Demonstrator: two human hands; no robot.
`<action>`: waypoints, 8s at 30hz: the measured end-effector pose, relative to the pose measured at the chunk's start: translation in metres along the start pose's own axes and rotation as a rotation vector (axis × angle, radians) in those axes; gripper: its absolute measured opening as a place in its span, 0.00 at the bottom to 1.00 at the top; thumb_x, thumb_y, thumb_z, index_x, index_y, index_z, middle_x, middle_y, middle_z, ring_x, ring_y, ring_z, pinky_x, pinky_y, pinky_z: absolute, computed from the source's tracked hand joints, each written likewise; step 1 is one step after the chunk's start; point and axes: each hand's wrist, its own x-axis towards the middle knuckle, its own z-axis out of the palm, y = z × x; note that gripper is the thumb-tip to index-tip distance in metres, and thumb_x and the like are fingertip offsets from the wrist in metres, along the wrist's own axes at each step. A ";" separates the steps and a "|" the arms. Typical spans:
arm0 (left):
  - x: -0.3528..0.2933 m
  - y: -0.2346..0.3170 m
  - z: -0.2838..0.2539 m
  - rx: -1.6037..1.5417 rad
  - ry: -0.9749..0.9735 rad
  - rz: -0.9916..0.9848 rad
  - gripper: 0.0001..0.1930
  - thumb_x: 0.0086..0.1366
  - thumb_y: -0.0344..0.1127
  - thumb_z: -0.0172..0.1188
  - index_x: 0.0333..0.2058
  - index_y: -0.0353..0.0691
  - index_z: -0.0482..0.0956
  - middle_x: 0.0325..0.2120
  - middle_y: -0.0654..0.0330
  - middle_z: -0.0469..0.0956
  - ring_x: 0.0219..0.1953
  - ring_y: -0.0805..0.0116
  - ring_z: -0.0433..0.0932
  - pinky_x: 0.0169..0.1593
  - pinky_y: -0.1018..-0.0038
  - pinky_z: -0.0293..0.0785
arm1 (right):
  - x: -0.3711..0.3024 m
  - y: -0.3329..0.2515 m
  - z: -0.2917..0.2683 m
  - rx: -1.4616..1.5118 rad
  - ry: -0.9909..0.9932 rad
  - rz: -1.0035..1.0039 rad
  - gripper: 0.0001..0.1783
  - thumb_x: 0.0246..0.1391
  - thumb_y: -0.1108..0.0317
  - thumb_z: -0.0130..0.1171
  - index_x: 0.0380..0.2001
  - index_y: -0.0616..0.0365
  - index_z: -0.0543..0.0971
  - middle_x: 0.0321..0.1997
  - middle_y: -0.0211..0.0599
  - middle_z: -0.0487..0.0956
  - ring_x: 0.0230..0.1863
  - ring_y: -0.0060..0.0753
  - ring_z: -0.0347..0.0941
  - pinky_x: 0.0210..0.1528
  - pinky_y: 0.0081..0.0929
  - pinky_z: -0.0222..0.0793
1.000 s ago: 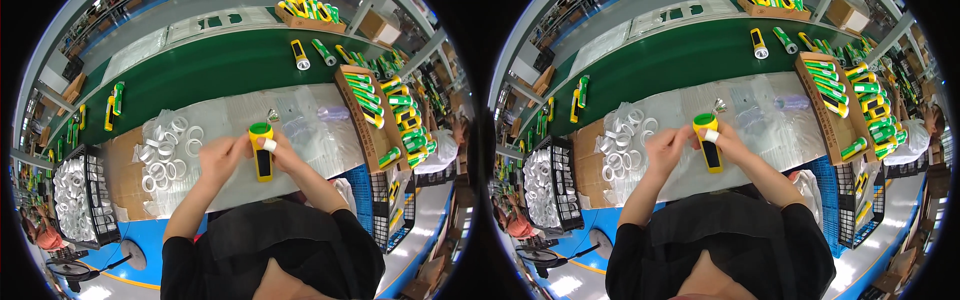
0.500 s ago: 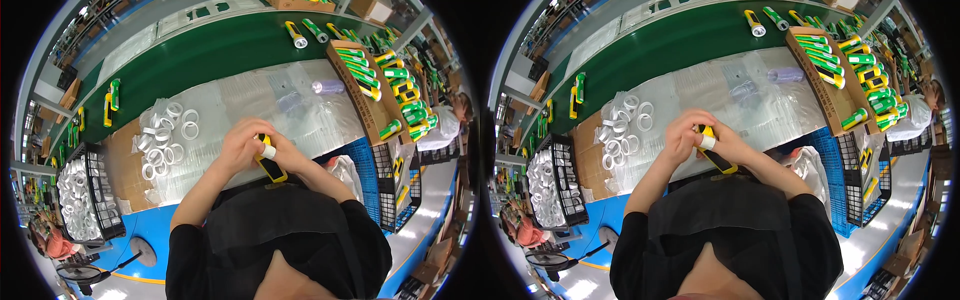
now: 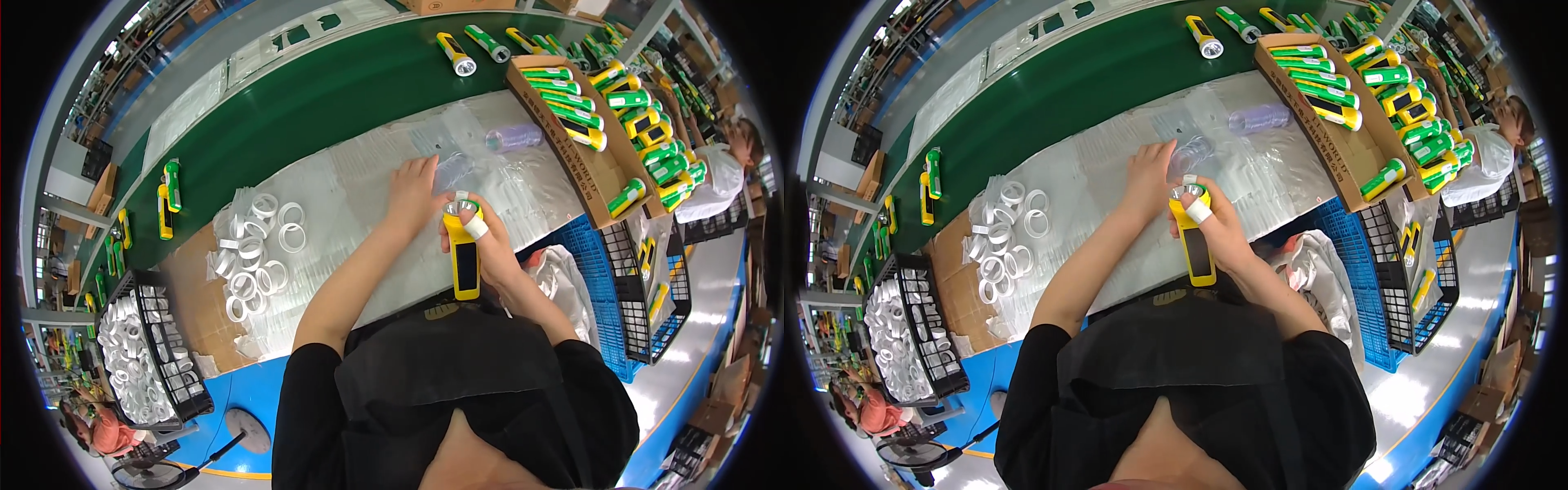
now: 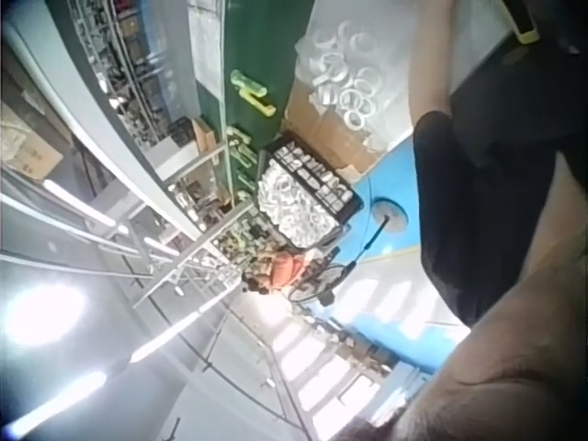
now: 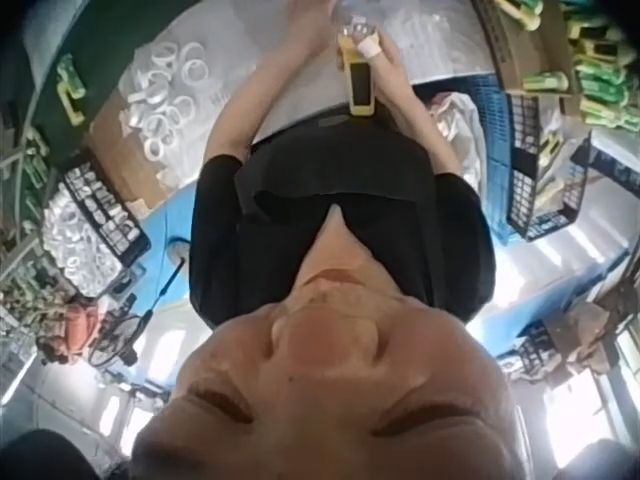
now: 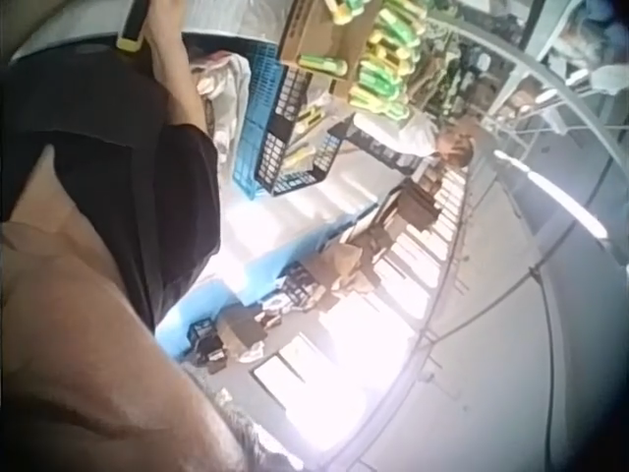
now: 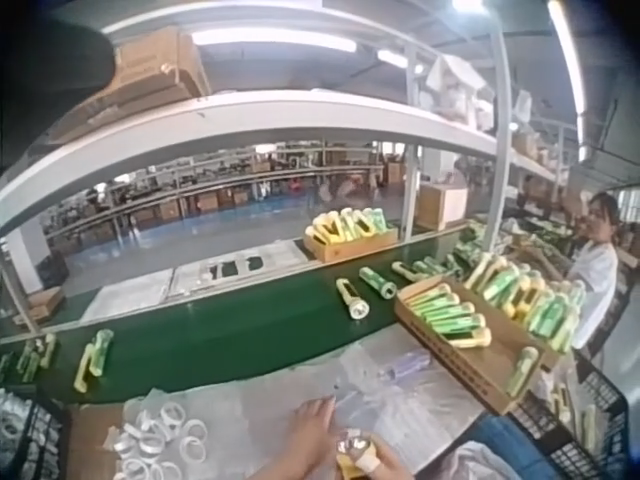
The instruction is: Assembling flashlight components including lenses and caps on a factory production line.
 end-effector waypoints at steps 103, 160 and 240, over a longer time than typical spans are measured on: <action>-0.042 0.021 -0.129 -0.335 0.303 0.050 0.19 0.44 0.40 0.73 0.32 0.46 0.74 0.28 0.54 0.74 0.33 0.50 0.76 0.36 0.58 0.72 | 0.087 -0.109 0.082 -1.551 -0.592 -0.313 0.18 0.38 0.69 0.69 0.27 0.63 0.69 0.20 0.33 0.67 0.20 0.29 0.66 0.23 0.21 0.62; 0.008 -0.051 -0.201 -0.176 0.264 0.319 0.30 0.46 0.40 0.75 0.48 0.44 0.74 0.48 0.48 0.73 0.51 0.46 0.73 0.53 0.56 0.70 | 0.227 -0.031 0.061 -1.400 -0.715 -0.923 0.31 0.36 0.72 0.70 0.48 0.51 0.72 0.62 0.43 0.67 0.64 0.56 0.60 0.65 0.48 0.56; 0.006 -0.006 0.005 -0.170 -0.014 0.062 0.31 0.52 0.44 0.69 0.53 0.37 0.71 0.46 0.54 0.75 0.51 0.53 0.69 0.53 0.59 0.65 | -0.018 0.011 -0.009 -0.039 -0.195 0.048 0.23 0.60 0.60 0.57 0.54 0.57 0.65 0.34 0.40 0.76 0.36 0.31 0.75 0.39 0.28 0.71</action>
